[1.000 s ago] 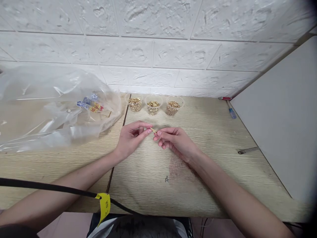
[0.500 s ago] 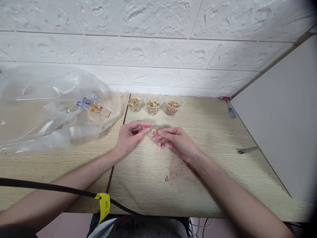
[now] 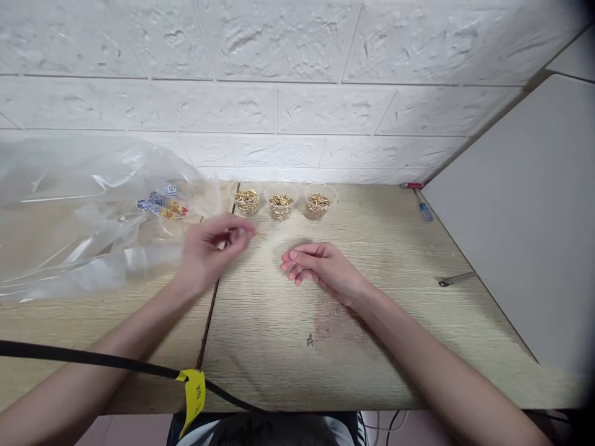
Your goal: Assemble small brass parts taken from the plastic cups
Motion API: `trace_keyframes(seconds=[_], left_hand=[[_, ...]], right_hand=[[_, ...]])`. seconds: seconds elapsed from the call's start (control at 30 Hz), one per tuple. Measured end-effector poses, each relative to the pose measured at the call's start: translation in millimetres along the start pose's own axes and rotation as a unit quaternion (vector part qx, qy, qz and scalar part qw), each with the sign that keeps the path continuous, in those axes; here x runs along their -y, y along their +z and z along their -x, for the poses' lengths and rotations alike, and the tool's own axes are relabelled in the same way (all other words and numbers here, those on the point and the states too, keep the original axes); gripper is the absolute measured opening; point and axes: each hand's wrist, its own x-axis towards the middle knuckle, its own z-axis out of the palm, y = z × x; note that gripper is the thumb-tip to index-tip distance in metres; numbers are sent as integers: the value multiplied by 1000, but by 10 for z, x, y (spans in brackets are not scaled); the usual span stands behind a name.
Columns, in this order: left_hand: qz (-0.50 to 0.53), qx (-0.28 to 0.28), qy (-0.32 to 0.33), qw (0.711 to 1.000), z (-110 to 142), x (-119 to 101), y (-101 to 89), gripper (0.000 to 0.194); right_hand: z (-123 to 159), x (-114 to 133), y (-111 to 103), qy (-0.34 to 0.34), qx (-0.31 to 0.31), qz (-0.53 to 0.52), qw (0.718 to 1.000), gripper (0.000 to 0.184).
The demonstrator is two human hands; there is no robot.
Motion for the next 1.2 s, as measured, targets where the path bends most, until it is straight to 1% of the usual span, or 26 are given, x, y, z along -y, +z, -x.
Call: trace_keyframes(seconds=[0.03,0.1,0.13,0.2,0.23,0.3,0.4,0.47,0.57,0.63,0.7,0.77,0.8,0.87,0.93,0.97,1.0,1.03,1.1,1.13,1.17,1.2], left_hand=[[-61,-27,8,998,-48,-8,-134,14],[-185,-96,3,978,-138,8,-397,15],[-238,-113,-15,965,-175,31,-512,15],[-311,-122,-58,941,-233,97,-688,16],[-331,-118,-78,933,-254,133,-746,17],[-345,-98,-110,927,-285,198,-812,19],[-349,-56,-146,924,-321,264,-842,21],[-357,-37,-162,919,-339,298,-854,23],[-386,-19,-167,907,-354,361,-890,28],[-415,-15,-150,897,-354,411,-923,30],[-440,-19,-101,892,-350,456,-951,28],[-439,-24,-20,898,-345,484,-961,26],[-428,-28,23,903,-344,488,-956,25],[-398,-33,102,911,-346,470,-921,24],[-368,-46,155,916,-350,417,-850,24],[-354,-49,172,918,-351,380,-804,23],[-342,-48,185,920,-350,338,-753,23],[-330,-42,195,923,-349,295,-698,22],[-307,-16,213,927,-350,215,-584,23],[-296,1,222,929,-354,182,-528,24],[-285,16,229,931,-362,153,-475,25],[-277,32,234,931,-376,128,-425,25]], right_hand=[[0,-2,-2,-1,0,2,1000,24],[0,-5,-3,-5,-1,5,1000,25],[0,-5,-2,-7,-1,6,1000,25],[0,-3,0,-7,1,10,1000,25],[0,-2,2,-6,2,12,1000,26],[-2,2,3,-3,4,16,1000,26],[-7,4,-1,-3,4,22,1000,27],[-9,5,-7,-4,4,24,1000,28],[-11,-1,-13,-5,7,24,1000,29],[-13,-17,-10,-7,8,23,1000,29],[-15,-34,-3,-7,12,26,1000,30],[-11,-21,-2,-19,14,41,999,30],[-5,9,-9,-36,9,57,998,29],[13,140,-48,-98,-19,106,989,24],[26,362,-125,-191,-80,176,962,20],[24,495,-175,-245,-116,219,937,18],[12,633,-228,-284,-152,281,904,16],[-12,766,-282,-303,-181,356,865,13],[-96,987,-374,-296,-207,516,777,10],[-154,1066,-406,-274,-208,580,738,10],[-216,1121,-427,-245,-197,630,710,10],[-281,1155,-436,-216,-188,664,690,10]])
